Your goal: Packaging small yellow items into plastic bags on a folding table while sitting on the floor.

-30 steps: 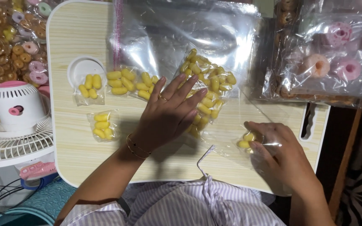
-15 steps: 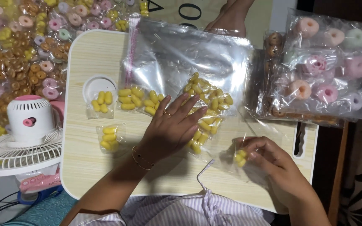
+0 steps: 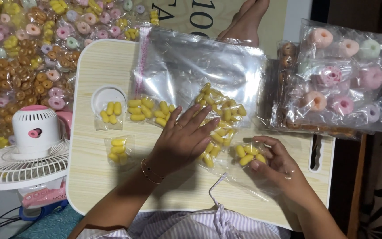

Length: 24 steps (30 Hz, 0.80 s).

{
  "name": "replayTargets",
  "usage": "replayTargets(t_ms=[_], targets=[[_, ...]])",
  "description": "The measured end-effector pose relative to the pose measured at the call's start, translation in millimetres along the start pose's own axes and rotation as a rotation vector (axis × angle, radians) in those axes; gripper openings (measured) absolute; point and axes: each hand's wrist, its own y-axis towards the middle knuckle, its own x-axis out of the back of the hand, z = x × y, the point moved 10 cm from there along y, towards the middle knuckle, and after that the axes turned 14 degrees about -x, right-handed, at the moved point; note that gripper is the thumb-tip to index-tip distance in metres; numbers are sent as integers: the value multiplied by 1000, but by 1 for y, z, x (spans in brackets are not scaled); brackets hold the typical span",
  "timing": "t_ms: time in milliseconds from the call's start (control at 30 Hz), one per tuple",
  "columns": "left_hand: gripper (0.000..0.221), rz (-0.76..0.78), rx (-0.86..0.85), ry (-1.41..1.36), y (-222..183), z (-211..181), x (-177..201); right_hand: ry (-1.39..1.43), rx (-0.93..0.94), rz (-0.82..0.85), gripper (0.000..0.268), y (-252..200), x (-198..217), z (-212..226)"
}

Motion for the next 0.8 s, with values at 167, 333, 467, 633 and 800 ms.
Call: replayTargets(t_ms=[167, 333, 467, 633, 800], targets=[[37, 19, 8, 4, -2, 0, -3, 226, 66, 320, 54, 21, -12, -3], [37, 18, 20, -29, -3, 0, -6, -278, 391, 406, 42, 9, -34, 15], [40, 60, 41, -94, -4, 3, -14, -85, 210, 268, 49, 32, -21, 6], [40, 78, 75, -137, -6, 6, -21, 204, 311, 567, 33, 26, -33, 13], [40, 86, 76, -140, -6, 6, -23, -212, 311, 290, 38, 30, -19, 13]])
